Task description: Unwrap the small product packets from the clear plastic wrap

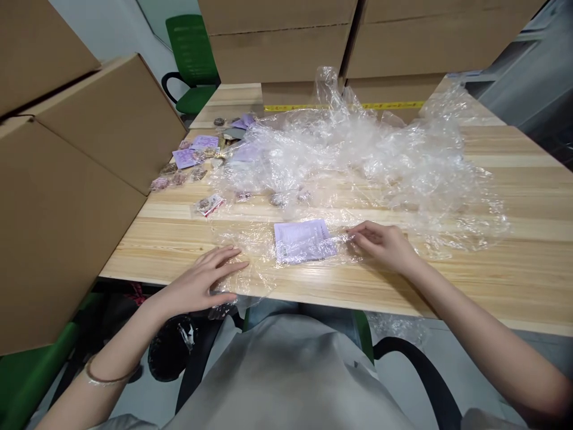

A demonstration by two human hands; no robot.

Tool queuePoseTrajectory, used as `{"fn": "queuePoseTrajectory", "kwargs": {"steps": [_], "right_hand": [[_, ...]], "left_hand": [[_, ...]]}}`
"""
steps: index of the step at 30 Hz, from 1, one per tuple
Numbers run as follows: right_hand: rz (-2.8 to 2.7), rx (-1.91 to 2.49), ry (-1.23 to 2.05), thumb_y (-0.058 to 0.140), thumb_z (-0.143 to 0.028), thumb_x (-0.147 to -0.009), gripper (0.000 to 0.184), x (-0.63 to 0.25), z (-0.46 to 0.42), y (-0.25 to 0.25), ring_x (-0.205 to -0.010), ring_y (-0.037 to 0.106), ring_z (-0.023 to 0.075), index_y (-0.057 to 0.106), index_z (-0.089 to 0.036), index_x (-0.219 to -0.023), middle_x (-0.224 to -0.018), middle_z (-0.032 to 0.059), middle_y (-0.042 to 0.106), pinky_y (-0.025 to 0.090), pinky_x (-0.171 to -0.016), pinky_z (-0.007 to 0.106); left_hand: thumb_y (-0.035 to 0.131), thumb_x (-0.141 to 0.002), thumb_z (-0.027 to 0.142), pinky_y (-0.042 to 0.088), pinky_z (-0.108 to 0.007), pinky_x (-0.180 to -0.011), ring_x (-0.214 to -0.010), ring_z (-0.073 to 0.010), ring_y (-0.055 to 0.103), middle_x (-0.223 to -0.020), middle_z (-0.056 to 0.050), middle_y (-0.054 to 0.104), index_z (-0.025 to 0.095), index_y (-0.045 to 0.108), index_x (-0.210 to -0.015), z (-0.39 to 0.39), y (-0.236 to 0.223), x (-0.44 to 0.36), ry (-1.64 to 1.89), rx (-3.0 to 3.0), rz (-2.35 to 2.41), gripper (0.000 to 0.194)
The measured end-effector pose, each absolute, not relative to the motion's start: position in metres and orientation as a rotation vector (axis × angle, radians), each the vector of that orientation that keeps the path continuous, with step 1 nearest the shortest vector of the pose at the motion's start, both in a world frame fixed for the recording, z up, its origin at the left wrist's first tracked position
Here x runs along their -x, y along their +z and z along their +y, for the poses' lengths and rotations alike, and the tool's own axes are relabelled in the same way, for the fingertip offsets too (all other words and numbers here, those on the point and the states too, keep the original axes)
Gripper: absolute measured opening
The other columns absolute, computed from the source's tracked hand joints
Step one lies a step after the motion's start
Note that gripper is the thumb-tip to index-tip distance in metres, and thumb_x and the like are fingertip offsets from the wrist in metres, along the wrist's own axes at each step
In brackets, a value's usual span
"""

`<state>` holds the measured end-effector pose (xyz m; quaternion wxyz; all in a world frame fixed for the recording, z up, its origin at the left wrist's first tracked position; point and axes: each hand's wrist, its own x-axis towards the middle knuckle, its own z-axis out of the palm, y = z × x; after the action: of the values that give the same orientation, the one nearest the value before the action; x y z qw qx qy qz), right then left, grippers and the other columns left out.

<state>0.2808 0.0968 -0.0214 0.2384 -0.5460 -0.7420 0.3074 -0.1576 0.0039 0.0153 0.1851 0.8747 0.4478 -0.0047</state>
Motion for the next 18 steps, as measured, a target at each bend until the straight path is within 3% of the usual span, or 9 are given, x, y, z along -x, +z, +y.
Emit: {"fn": "queuePoseTrajectory", "kwargs": {"steps": [4,8,11,13,15,18], "right_hand": [[-1.725,1.494,1.078,0.059,-0.056,-0.087,0.035,-0.281,0.104,-0.024,-0.06,0.062,0.018,0.064,-0.022,-0.082,-0.071,0.0037,0.068,0.047,-0.054,0.03],[-1.551,1.537,1.123,0.06,-0.06,-0.086,0.037,-0.282,0.101,-0.021,-0.044,0.053,0.0151,0.057,-0.024,-0.082,-0.056,-0.0044,0.049,0.04,-0.044,0.029],[-1.509,1.57,1.113,0.058,-0.061,-0.086,0.036,-0.285,0.097,-0.018,-0.036,0.048,0.0146,0.056,-0.025,-0.086,-0.054,-0.0066,0.044,0.031,-0.037,0.028],[-1.546,1.562,1.085,0.056,-0.06,-0.088,0.035,-0.285,0.099,-0.019,-0.035,0.048,0.0154,0.055,-0.025,-0.087,-0.052,-0.0067,0.043,0.03,-0.037,0.028],[-1.643,1.577,1.005,0.051,-0.058,-0.091,0.033,-0.284,0.105,-0.023,-0.037,0.048,0.0164,0.055,-0.025,-0.087,-0.049,-0.0056,0.046,0.032,-0.04,0.029],[-1.892,1.72,0.599,0.049,-0.05,-0.093,0.029,-0.278,0.119,-0.032,-0.049,0.055,0.0194,0.057,-0.023,-0.087,-0.055,0.0002,0.057,0.038,-0.051,0.031]], "left_hand": [[0.06,-0.096,0.039,0.038,-0.054,-0.111,-0.138,-0.0303,0.042,-0.145,-0.005,0.052,0.041,0.065,-0.128,0.008,0.001,0.151,0.147,-2.427,1.288,0.033],[0.054,-0.098,0.029,0.038,-0.051,-0.11,-0.132,-0.0267,0.047,-0.131,-0.006,0.062,0.032,0.076,-0.105,0.011,-0.005,0.146,0.368,-2.372,1.296,0.023],[0.055,-0.096,0.033,0.038,-0.051,-0.109,-0.127,-0.0269,0.051,-0.122,-0.008,0.067,0.025,0.075,-0.088,0.013,-0.003,0.141,0.607,-2.271,1.357,0.023],[0.054,-0.095,0.037,0.044,-0.045,-0.102,-0.113,-0.0251,0.059,-0.105,-0.008,0.07,0.021,0.07,-0.082,0.018,-0.002,0.138,0.786,-2.131,1.454,0.025],[0.052,-0.095,0.04,0.051,-0.034,-0.082,-0.086,-0.0202,0.064,-0.08,-0.004,0.067,0.02,0.062,-0.077,0.027,-0.001,0.137,0.912,-1.93,1.647,0.028],[0.052,-0.093,0.046,0.044,-0.026,-0.058,-0.055,-0.0152,0.055,-0.059,0.004,0.053,0.021,0.054,-0.085,0.047,-0.002,0.136,0.851,-1.716,1.965,0.026]]}}
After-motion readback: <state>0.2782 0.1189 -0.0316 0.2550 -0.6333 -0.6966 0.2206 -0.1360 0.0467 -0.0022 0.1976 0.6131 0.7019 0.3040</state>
